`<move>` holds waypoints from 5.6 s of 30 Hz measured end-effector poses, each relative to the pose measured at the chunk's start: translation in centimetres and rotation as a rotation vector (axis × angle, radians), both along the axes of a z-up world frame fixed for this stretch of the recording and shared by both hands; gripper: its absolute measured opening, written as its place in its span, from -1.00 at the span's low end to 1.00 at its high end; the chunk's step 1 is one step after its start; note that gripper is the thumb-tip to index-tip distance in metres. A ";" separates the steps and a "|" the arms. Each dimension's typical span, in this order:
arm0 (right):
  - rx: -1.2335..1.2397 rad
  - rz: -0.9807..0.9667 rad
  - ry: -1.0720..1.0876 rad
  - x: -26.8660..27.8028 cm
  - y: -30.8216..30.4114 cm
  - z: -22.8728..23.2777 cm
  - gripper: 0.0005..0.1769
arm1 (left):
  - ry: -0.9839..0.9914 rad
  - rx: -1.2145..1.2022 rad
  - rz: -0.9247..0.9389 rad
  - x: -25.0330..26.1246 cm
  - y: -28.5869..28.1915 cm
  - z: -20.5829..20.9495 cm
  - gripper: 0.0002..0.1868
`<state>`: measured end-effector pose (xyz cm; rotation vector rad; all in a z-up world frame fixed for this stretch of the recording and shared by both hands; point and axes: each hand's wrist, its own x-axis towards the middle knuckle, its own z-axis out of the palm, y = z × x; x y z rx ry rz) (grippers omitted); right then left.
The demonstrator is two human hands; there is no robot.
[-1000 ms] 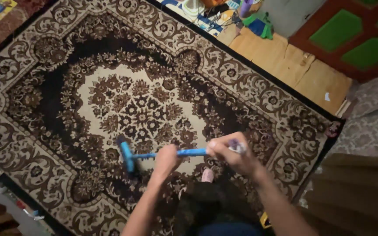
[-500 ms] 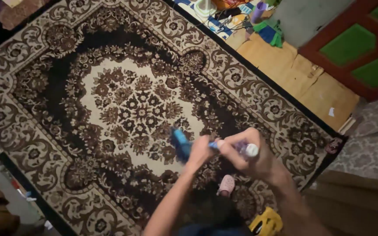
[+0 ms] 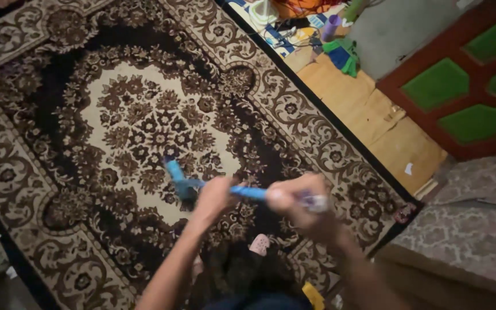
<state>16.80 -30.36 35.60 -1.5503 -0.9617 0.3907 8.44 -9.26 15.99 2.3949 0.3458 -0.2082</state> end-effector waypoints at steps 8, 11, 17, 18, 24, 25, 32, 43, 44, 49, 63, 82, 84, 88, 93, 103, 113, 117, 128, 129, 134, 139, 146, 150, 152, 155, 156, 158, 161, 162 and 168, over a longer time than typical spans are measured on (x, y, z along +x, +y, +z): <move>-0.036 0.205 0.430 -12.2 4.9 -17.1 -0.69 | 0.157 0.196 0.292 -20.9 5.7 -16.5 -0.61; -0.115 0.216 0.463 -13.6 5.8 -17.0 -0.65 | 0.160 0.179 0.383 -23.9 4.2 -18.7 -0.63; -0.272 0.156 0.248 -9.2 4.5 -8.9 -0.57 | 0.095 0.080 0.489 -15.6 -3.5 -14.1 -0.67; -0.280 0.129 0.256 -8.3 3.9 -6.2 -0.57 | -0.028 0.051 0.472 -14.1 -4.8 -14.0 -0.75; -0.146 0.188 0.016 -9.1 2.9 1.4 -0.63 | -0.222 -0.058 0.410 -10.9 -5.6 -3.9 -0.84; -0.149 0.205 0.019 -9.5 2.7 1.5 -0.63 | -0.218 -0.059 0.427 -11.6 -5.6 -4.7 -0.84; 0.040 0.259 0.271 -12.0 3.0 -6.1 -0.54 | 0.018 0.126 0.493 -20.0 -3.0 -4.4 -0.82; -0.169 0.307 0.381 -16.3 3.4 -9.1 -0.55 | 0.001 0.064 0.688 -23.6 -5.2 -12.2 -0.63; -0.213 0.292 0.302 -15.6 3.1 -6.7 -0.54 | -0.223 -0.003 0.679 -21.7 -6.5 -11.9 -0.71; -0.293 0.278 0.072 -12.7 2.8 1.6 -0.51 | -0.211 -0.315 0.742 -14.6 -8.2 -4.0 -0.86; -0.117 0.443 0.265 -14.3 5.0 -5.2 -0.54 | 0.036 0.119 0.648 -24.8 -3.7 -6.8 -0.83; -0.174 0.553 -0.052 -31.5 16.9 4.1 -0.60 | -0.562 -0.166 0.500 -34.0 5.1 -8.4 -0.74; -0.297 0.472 0.057 -32.1 17.9 5.0 -0.45 | -0.287 -0.535 0.687 -34.4 6.3 -3.5 -0.73; -0.294 0.378 0.058 -31.6 18.1 0.9 -0.49 | -0.301 -0.083 0.449 -38.1 8.6 -0.8 -0.86; -0.211 0.440 0.260 -34.5 20.8 -7.4 -0.61 | 0.193 -0.045 0.645 -45.4 12.6 -3.8 -0.87; -0.383 0.408 0.347 -35.6 20.3 -5.7 -0.58 | -0.080 -0.021 0.638 -43.6 11.3 -12.9 -0.83; -0.301 0.282 0.027 -25.7 15.1 2.8 -0.50 | -0.245 -0.274 0.408 -26.2 5.3 -4.8 -0.75; -0.211 0.248 0.100 -23.2 13.6 2.7 -0.50 | -0.047 -0.006 0.414 -27.6 6.0 -1.6 -0.81; -0.088 0.229 0.446 -17.6 10.4 -10.2 -0.57 | 0.172 0.253 0.528 -27.7 5.6 -12.4 -0.86; -0.075 0.212 0.467 -16.9 9.9 -10.2 -0.56 | 0.151 0.207 0.512 -26.6 5.0 -12.7 -0.85; -0.175 0.173 0.233 -14.9 7.7 -2.4 -0.60 | -0.227 -0.101 0.499 -16.2 -2.6 -9.5 -0.80; -0.254 0.185 -0.022 -12.9 6.8 2.2 -0.54 | -0.619 -0.220 0.445 -7.9 -5.7 -6.2 -0.82; -0.148 0.132 -0.088 -9.1 4.0 4.0 -0.50 | -0.504 -0.340 0.329 -6.4 -6.1 1.5 -0.75; -0.077 0.146 0.151 -7.2 2.5 3.4 -0.50 | 0.043 -0.065 0.282 -9.1 -4.4 -0.2 -0.79; -0.069 0.151 0.255 -7.3 3.0 -0.5 -0.51 | 0.172 0.002 0.278 -11.8 -2.6 -1.6 -0.76; -0.044 0.168 0.435 -8.6 3.8 -9.0 -0.50 | 0.279 0.118 0.290 -16.4 -0.3 -8.5 -0.75; -0.024 0.193 0.509 -9.2 4.3 -12.3 -0.49 | 0.256 0.168 0.317 -18.0 0.6 -11.6 -0.78; -0.055 0.129 0.550 -10.5 3.7 -11.4 -0.55 | 0.208 0.222 0.323 -19.4 0.1 -18.4 -0.78; -0.198 0.074 0.432 -10.9 3.9 -7.8 -0.54 | 0.079 0.122 0.332 -17.3 -3.1 -15.8 -0.77; -0.297 0.077 0.247 -10.1 4.4 -6.0 -0.48 | -0.024 -0.024 0.331 -14.8 -4.2 -12.8 -0.74; -0.202 0.181 -0.126 -9.6 5.0 2.7 -0.46 | -0.523 -0.551 0.254 -5.9 -7.6 -2.7 -0.70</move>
